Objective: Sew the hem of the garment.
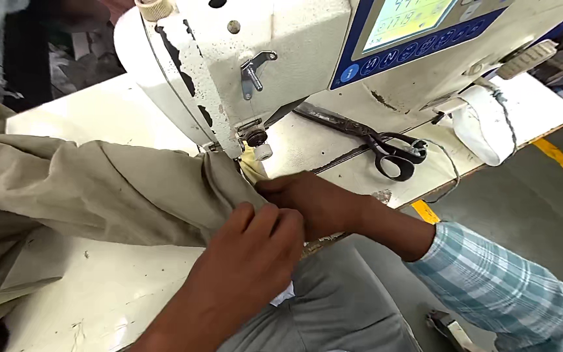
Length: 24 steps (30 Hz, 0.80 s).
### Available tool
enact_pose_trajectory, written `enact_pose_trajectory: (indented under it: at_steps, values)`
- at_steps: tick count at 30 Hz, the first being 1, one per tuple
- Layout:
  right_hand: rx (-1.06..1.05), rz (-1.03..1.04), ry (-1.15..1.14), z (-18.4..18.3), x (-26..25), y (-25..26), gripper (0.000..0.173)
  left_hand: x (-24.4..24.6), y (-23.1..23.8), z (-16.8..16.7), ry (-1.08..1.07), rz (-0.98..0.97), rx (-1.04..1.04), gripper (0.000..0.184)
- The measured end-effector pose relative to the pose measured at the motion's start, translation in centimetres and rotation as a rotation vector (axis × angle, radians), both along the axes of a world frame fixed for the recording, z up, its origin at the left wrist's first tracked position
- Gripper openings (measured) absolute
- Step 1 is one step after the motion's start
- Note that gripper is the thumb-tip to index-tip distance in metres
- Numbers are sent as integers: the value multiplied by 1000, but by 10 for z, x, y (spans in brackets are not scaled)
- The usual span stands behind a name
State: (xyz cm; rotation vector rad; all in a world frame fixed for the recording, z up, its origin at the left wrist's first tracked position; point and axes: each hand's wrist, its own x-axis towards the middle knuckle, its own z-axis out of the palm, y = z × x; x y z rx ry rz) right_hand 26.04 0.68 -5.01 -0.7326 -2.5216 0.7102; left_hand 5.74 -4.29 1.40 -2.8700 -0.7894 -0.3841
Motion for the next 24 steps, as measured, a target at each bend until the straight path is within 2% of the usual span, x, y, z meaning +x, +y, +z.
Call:
enact_pose_trajectory:
  at_steps: [1, 2, 5, 6, 7, 9, 10, 12, 13, 16, 17, 19, 21, 22, 24]
  values:
    - [-7, 14, 12, 0, -2, -3, 28, -6, 1, -1, -38, 15, -44, 23]
    - [-19, 21, 54, -4, -1, -5, 26, -18, 6, 0, -73, 67, -111, 33]
    - [-156, -53, 341, -19, 5, -8, 21, -79, 32, 10, -16, 312, -230, 105]
    - [-255, -86, 462, -21, 5, -10, 19, -101, 41, 10, 39, 386, -239, 117]
    - [-348, -117, 561, -22, 3, -13, 18, -122, 48, 7, 75, 423, -209, 110]
    - [-385, -152, 565, -22, 0, -18, 16, -147, 57, -2, 122, 418, -3, 59]
    - [-301, -171, 474, -22, -2, -20, 16, -153, 61, -4, 155, 408, 127, 39]
    - [-121, -221, 267, -23, -8, -27, 18, -154, 69, -9, 187, 414, 252, 24]
    - [-60, -247, 202, -26, -12, -30, 20, -149, 72, -11, 204, 443, 201, 26]
    - [19, -285, 157, -29, -14, -33, 22, -113, 60, 2, 208, 622, -96, 69]
    - [24, -292, 155, -29, -14, -34, 26, -99, 45, 14, 147, 585, -158, 73]
    - [36, -299, 123, -29, -16, -34, 34, -65, 15, 29, 20, 402, -173, 55]
    - [74, -298, 112, -27, -18, -34, 34, -25, 2, 22, -86, 294, -226, 44]
    - [114, -307, 121, -26, -20, -34, 30, -10, 6, 15, -78, 299, -223, 45]
    - [129, -313, 79, -26, -21, -35, 35, 2, 26, 0, -30, 406, -183, 49]
